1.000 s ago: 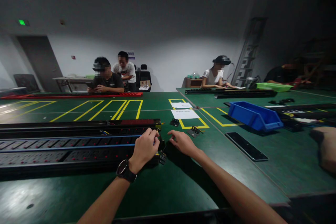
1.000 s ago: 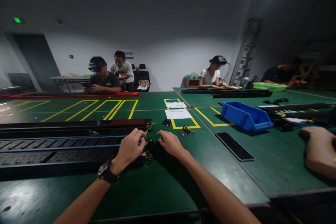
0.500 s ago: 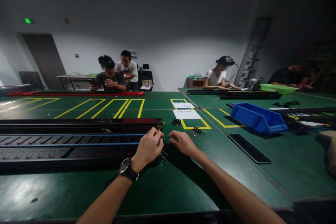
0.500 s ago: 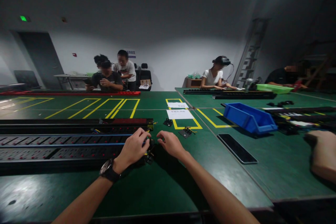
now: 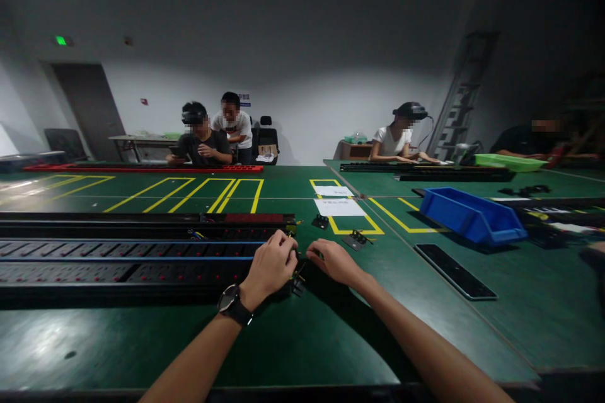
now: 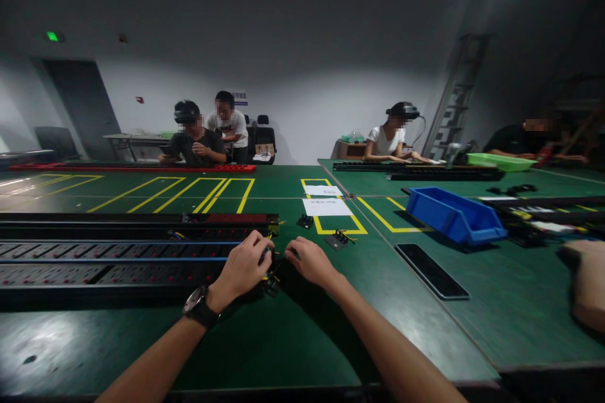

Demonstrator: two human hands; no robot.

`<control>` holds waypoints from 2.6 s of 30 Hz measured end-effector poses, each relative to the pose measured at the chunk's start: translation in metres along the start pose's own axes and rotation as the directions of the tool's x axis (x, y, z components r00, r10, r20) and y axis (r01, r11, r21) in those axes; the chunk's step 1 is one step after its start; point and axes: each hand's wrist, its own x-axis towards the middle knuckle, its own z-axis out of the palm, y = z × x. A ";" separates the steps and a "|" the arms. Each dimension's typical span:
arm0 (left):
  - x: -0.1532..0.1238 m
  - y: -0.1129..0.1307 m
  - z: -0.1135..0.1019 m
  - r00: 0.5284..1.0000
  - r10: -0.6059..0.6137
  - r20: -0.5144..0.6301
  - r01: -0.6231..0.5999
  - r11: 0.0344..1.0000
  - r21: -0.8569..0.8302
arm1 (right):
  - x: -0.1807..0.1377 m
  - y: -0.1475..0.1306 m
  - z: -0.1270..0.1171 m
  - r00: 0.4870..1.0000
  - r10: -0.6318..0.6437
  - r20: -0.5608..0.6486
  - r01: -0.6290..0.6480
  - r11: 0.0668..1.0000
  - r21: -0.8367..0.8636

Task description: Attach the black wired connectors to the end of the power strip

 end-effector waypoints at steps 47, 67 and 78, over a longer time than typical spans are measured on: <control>-0.002 -0.002 0.000 0.948 0.307 -0.084 -0.309 0.951 -0.010 | 0.007 -0.022 -0.009 0.982 0.117 0.147 -0.178 0.323 0.929; 0.081 -0.046 -0.011 0.953 -0.256 0.165 0.230 0.960 0.159 | 0.014 0.013 0.011 0.885 0.443 0.142 -0.355 0.446 0.822; 0.083 -0.046 0.005 0.961 -0.212 0.180 0.179 0.967 0.181 | 0.013 0.010 0.007 0.894 0.418 0.160 -0.358 0.453 0.816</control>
